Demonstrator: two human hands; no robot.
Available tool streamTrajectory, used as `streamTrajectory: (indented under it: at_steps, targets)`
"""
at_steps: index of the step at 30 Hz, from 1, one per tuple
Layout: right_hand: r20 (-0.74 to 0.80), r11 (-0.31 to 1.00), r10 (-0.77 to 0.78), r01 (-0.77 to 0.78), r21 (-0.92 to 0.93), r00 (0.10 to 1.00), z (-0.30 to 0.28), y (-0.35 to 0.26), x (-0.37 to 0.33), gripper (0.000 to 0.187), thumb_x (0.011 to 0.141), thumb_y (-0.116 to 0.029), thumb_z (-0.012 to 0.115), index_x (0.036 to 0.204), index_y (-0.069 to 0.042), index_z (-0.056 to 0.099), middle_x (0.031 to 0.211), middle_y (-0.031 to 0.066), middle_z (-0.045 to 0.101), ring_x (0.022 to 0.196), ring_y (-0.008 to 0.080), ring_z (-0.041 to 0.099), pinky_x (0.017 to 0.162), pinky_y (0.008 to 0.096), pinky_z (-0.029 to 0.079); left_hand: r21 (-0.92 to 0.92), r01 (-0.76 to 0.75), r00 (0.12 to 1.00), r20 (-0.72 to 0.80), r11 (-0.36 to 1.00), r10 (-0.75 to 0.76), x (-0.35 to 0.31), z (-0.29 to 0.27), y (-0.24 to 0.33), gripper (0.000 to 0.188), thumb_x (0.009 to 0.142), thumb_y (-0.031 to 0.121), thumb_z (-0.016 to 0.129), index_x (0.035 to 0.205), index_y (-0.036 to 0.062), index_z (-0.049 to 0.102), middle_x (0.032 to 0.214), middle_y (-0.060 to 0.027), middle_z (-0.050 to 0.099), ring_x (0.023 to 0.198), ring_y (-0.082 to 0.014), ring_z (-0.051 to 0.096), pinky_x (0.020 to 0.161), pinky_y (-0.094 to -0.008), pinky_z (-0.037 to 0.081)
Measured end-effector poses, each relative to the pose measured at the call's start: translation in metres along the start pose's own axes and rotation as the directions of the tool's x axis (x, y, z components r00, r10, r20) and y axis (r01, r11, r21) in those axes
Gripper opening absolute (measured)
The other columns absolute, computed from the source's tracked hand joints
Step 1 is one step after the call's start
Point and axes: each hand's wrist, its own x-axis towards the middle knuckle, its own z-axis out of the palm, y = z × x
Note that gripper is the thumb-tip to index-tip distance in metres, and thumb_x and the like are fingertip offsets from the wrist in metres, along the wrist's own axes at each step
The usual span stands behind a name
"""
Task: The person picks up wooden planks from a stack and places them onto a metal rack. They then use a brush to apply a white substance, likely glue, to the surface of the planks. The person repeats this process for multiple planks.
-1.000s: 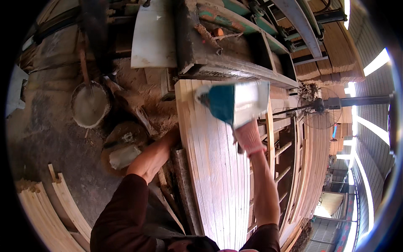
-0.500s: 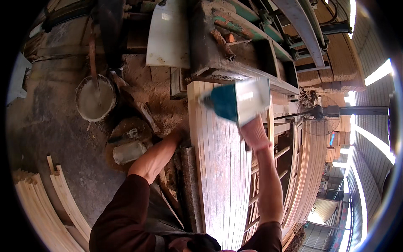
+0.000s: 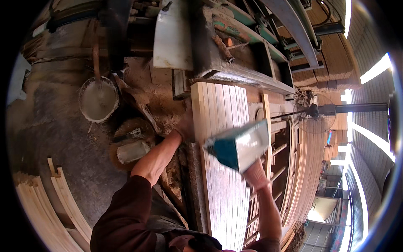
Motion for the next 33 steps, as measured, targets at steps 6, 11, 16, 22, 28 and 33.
streamTrajectory:
  at_steps: [6, 11, 16, 22, 28, 33]
  targets:
    - [-0.200, 0.963, 0.036, 0.020, 0.269, 0.979, -0.002, 0.023, 0.136, 0.009, 0.095, -0.014, 0.058, 0.098, -0.005, 0.060, 0.079, 0.0073, 0.056, 0.069, 0.0198, 0.052, 0.058, 0.0345, 0.040, -0.781, 0.354, 0.915, 0.176, 0.514, -0.363, 0.000, 0.007, 0.058, 0.067, 0.108, 0.057, 0.018, 0.152, 0.0098, 0.035, 0.151, -0.0126, 0.042, 0.142, -0.0275, 0.035, 0.126, -0.0421, 0.012]
    - [-0.210, 0.971, -0.063, 0.109, 0.213, 0.976, 0.005, 0.018, 0.161, 0.009, 0.091, -0.009, 0.062, 0.085, -0.003, 0.061, 0.062, 0.0080, 0.058, 0.048, 0.0190, 0.056, 0.038, 0.0341, 0.045, -0.326, 0.168, 0.983, 0.126, 0.930, -0.133, -0.006, -0.002, 0.012, 0.086, 0.099, 0.073, 0.025, 0.152, 0.0075, 0.035, 0.151, -0.0134, 0.044, 0.143, -0.0280, 0.035, 0.122, -0.0453, 0.023]
    - [-0.012, 0.943, -0.071, 0.063, -0.325, 0.997, 0.012, 0.000, 0.016, 0.026, 0.079, -0.004, 0.060, 0.104, 0.003, 0.067, 0.099, 0.0193, 0.069, 0.098, 0.0358, 0.065, 0.090, 0.0440, 0.053, -0.957, 0.282, 0.882, 0.231, 0.066, -0.411, -0.010, -0.018, 0.066, 0.104, 0.086, 0.086, 0.039, 0.148, 0.0027, 0.044, 0.151, -0.0175, 0.047, 0.136, -0.0315, 0.045, 0.114, -0.0493, 0.036]
    - [-0.140, 0.920, 0.220, -0.253, -0.298, 0.965, 0.039, 0.026, -0.056, 0.028, 0.092, -0.017, 0.055, 0.111, -0.004, 0.070, 0.108, 0.0151, 0.073, 0.103, 0.0299, 0.069, 0.090, 0.0399, 0.054, -0.910, 0.334, 0.788, 0.127, 0.245, -0.602, -0.005, -0.013, 0.045, 0.113, 0.075, 0.091, 0.048, 0.145, 0.0014, 0.048, 0.145, -0.0175, 0.054, 0.129, -0.0333, 0.053, 0.109, -0.0530, 0.041]
    - [-0.424, 0.841, 0.050, -0.267, -0.470, 0.904, 0.021, 0.042, 0.122, 0.022, 0.095, -0.017, 0.053, 0.100, -0.008, 0.073, 0.087, 0.0144, 0.074, 0.074, 0.0278, 0.073, 0.061, 0.0390, 0.058, -0.895, 0.348, 0.845, 0.170, 0.280, -0.507, -0.006, -0.010, 0.048, 0.110, 0.077, 0.089, 0.050, 0.143, 0.0017, 0.049, 0.146, -0.0162, 0.053, 0.132, -0.0324, 0.051, 0.109, -0.0517, 0.043]
    - [-0.190, 0.851, 0.474, -0.503, -0.150, 0.859, -0.013, -0.012, 0.156, 0.019, 0.094, -0.026, 0.060, 0.091, -0.013, 0.074, 0.081, 0.0086, 0.074, 0.074, 0.0259, 0.073, 0.058, 0.0368, 0.056, -0.878, 0.390, 0.750, 0.127, 0.278, -0.649, 0.000, -0.021, 0.065, 0.099, 0.083, 0.084, 0.046, 0.146, 0.0067, 0.048, 0.144, -0.0125, 0.055, 0.128, -0.0273, 0.053, 0.106, -0.0456, 0.046]
